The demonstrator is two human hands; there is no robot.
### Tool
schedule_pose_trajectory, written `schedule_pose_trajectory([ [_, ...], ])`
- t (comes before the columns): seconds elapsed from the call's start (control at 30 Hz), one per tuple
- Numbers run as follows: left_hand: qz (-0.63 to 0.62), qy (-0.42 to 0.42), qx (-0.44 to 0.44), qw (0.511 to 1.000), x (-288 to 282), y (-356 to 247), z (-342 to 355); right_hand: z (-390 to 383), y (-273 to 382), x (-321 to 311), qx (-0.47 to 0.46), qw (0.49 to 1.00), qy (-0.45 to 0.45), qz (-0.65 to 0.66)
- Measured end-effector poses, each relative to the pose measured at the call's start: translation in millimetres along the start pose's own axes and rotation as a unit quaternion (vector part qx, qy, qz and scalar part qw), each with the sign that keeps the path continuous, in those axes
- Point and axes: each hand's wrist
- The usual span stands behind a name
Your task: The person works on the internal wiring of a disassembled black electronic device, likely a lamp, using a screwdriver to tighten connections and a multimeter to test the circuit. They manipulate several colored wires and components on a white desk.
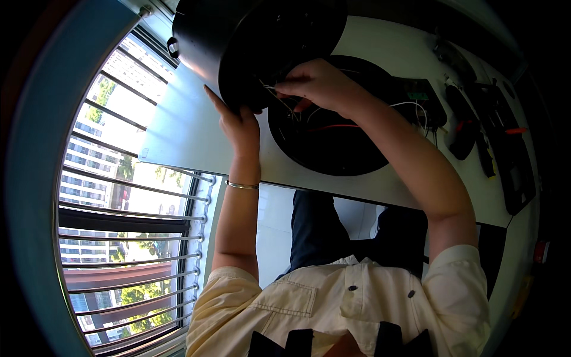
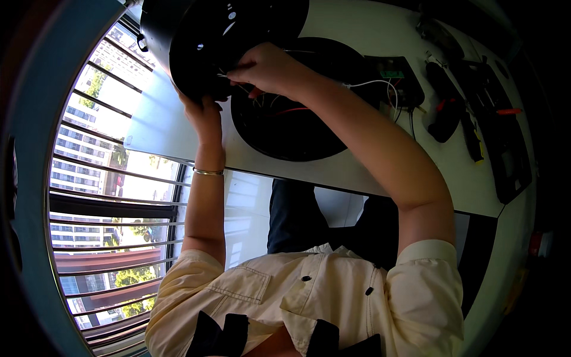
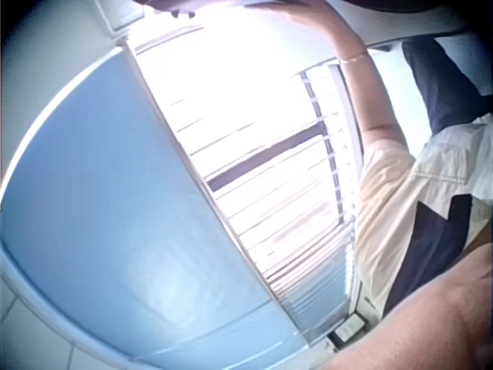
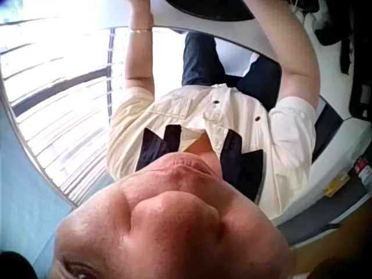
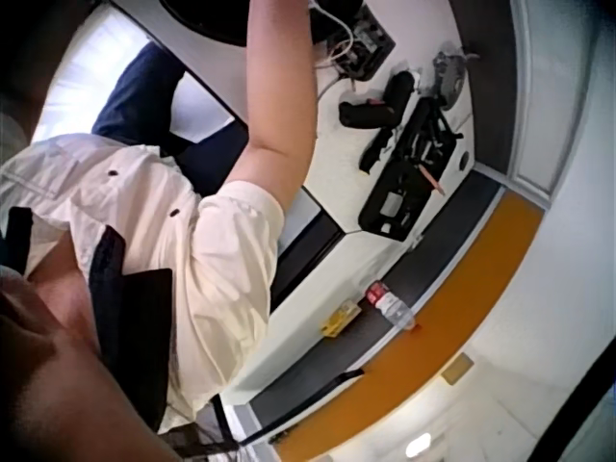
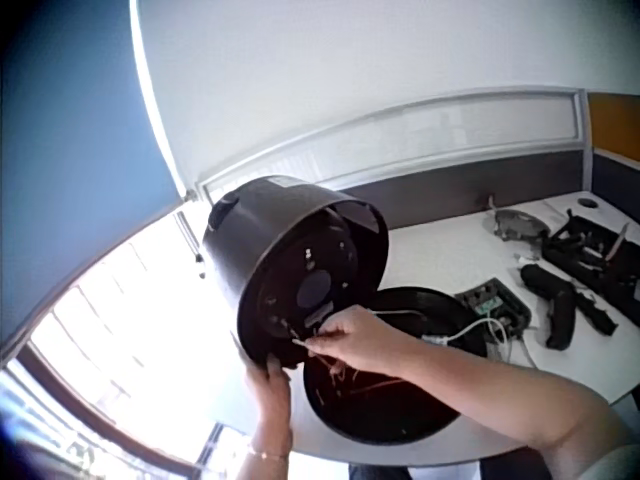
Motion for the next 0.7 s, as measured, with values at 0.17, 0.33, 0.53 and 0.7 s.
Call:
schedule_pose_trajectory([
  [0.17,0.011,0.004,-0.029,1.000,0,-5,-3,-23,-5,-11,0.015,0.978,-0.012,-0.207],
  [0.33,-0.034,-0.013,-0.042,0.998,0,-2,-5,-33,-11,-8,-0.013,0.957,-0.020,-0.289],
  [0.53,0.134,-0.103,0.193,0.966,-13,-26,-30,-50,-22,-11,-0.071,0.935,-0.048,-0.345],
  [0.7,0.144,0.113,0.260,0.948,-5,-45,-32,-62,-27,5,-0.178,0.877,-0.152,-0.419],
])
Point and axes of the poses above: each hand's wrist, its own z-axis towards the middle knuckle, its own x-axis out of the palm, y = z × x, and after that the axes turned 6 degrees about -z, right-handed
